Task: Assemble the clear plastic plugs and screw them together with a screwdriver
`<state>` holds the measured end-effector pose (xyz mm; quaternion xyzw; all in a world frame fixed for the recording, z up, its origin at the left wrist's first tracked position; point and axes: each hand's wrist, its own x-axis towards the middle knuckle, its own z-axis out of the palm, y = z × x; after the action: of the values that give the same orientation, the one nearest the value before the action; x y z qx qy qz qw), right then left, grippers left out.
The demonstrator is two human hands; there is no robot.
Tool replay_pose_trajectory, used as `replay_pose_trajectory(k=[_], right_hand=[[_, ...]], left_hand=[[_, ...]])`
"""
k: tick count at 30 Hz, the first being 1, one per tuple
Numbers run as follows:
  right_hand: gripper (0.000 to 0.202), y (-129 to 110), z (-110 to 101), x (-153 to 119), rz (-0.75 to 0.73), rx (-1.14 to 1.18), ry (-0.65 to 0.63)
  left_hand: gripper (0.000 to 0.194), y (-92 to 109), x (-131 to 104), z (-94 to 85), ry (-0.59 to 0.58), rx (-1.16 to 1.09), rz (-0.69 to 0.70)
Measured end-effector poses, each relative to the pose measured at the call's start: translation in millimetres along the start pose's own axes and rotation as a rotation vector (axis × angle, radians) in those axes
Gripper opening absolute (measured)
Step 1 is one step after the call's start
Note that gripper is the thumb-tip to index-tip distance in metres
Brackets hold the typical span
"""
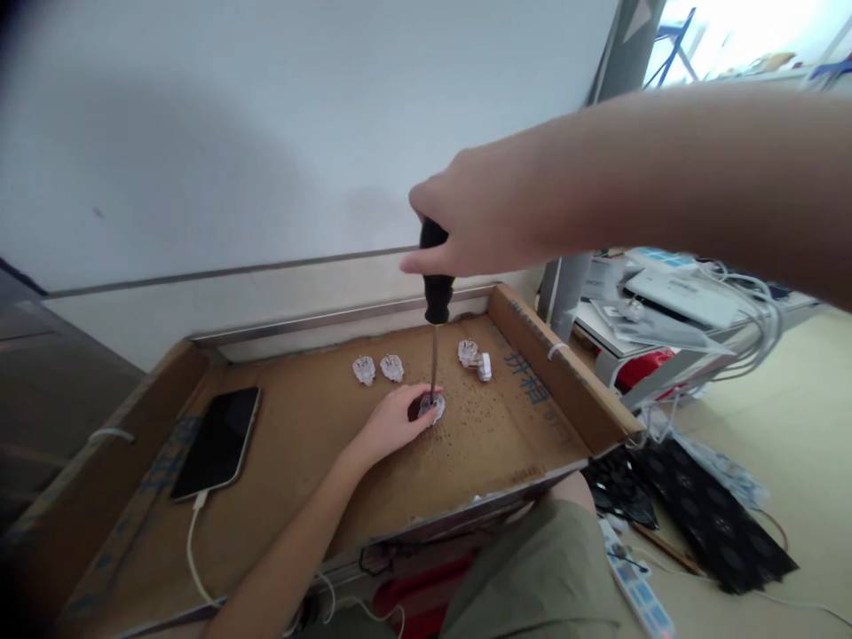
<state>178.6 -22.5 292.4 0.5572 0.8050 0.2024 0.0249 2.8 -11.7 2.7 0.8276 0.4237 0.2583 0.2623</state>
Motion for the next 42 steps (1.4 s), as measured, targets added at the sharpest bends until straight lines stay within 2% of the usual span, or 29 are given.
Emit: replay_pose_trajectory(k=[2,5,6,8,11,12,18,20,22,24,28,29,31,33,35,37,39,40,41,42], right_hand=[[0.063,-3.5,-2.1,-1.5,0.017,-0.110,-0.084],[0.049,-8.0,-7.2,-2.3,-0.021,0.022,-0.324],[0.045,-9.1,-8.4,-1.8,-0.029,0.042,-0.359],[0.041,-11.3,-8.1,0.3,-0.011,-0.009,-0.303],[0.059,-13.4,-4.2,4.5,0.059,-0.112,-0.124],[0.063,-13.7,-3.7,5.6,0.057,-0.113,-0.101],[0.039,-14.2,-7.2,3.9,-0.184,0.147,-0.228],[0.033,-14.8,-1.4,2.9,-0.202,0.121,-0.112],[0.053,-15.3,5.8,3.0,-0.141,0.000,0.058],[0.054,-14.9,9.1,3.8,-0.118,-0.045,0.122],[0.045,-12.8,3.9,4.7,-0.193,0.171,-0.158],[0.041,-13.0,3.1,4.3,-0.178,0.183,-0.176],[0.041,-15.2,4.1,2.4,-0.123,0.101,-0.088],[0.056,-18.9,6.2,-0.7,-0.048,-0.039,0.079],[0.056,-21.7,5.5,-4.0,-0.053,-0.083,0.139],[0.044,-22.3,1.3,-6.4,-0.128,0.060,0.031],[0.044,-20.9,-2.9,-7.4,-0.167,0.237,-0.149],[0.045,-20.0,-3.6,-7.4,-0.154,0.273,-0.195],[0.040,-19.0,-2.8,-7.0,-0.132,0.254,-0.186],[0.037,-18.2,-0.7,-6.3,-0.109,0.188,-0.123]], left_hand=[[0.030,0.1,-0.2,-0.1,0.003,0.005,0.005],[0.030,0.3,-0.1,-0.1,0.004,0.006,-0.012],[0.030,0.5,0.0,-0.2,0.005,0.006,-0.015],[0.030,1.4,0.1,-0.4,0.008,0.011,-0.010],[0.029,3.4,0.2,-1.1,0.010,0.026,0.006],[0.028,3.9,0.3,-1.3,0.010,0.030,0.008],[0.029,3.7,0.7,-1.8,0.001,0.023,0.010],[0.029,3.4,0.7,-1.7,-0.003,0.021,0.011],[0.030,3.5,0.6,-1.7,-0.005,0.026,0.010],[0.029,3.6,0.5,-1.9,-0.002,0.031,0.005],[0.029,3.7,0.2,-2.0,-0.008,0.016,0.005],[0.029,3.7,0.1,-2.0,-0.009,0.012,0.002],[0.030,3.9,-0.1,-1.9,-0.007,0.005,-0.008],[0.030,4.2,-0.4,-1.9,-0.002,-0.002,-0.015],[0.030,4.6,-0.5,-2.0,-0.002,-0.007,-0.017],[0.030,4.9,-0.4,-2.0,-0.003,-0.006,-0.022],[0.030,4.9,-0.1,-1.8,-0.006,-0.002,-0.025],[0.030,4.8,0.0,-1.6,-0.006,0.001,-0.023],[0.030,4.5,0.1,-1.4,-0.006,0.003,-0.018],[0.030,4.2,0.2,-1.0,-0.004,0.005,-0.011]])
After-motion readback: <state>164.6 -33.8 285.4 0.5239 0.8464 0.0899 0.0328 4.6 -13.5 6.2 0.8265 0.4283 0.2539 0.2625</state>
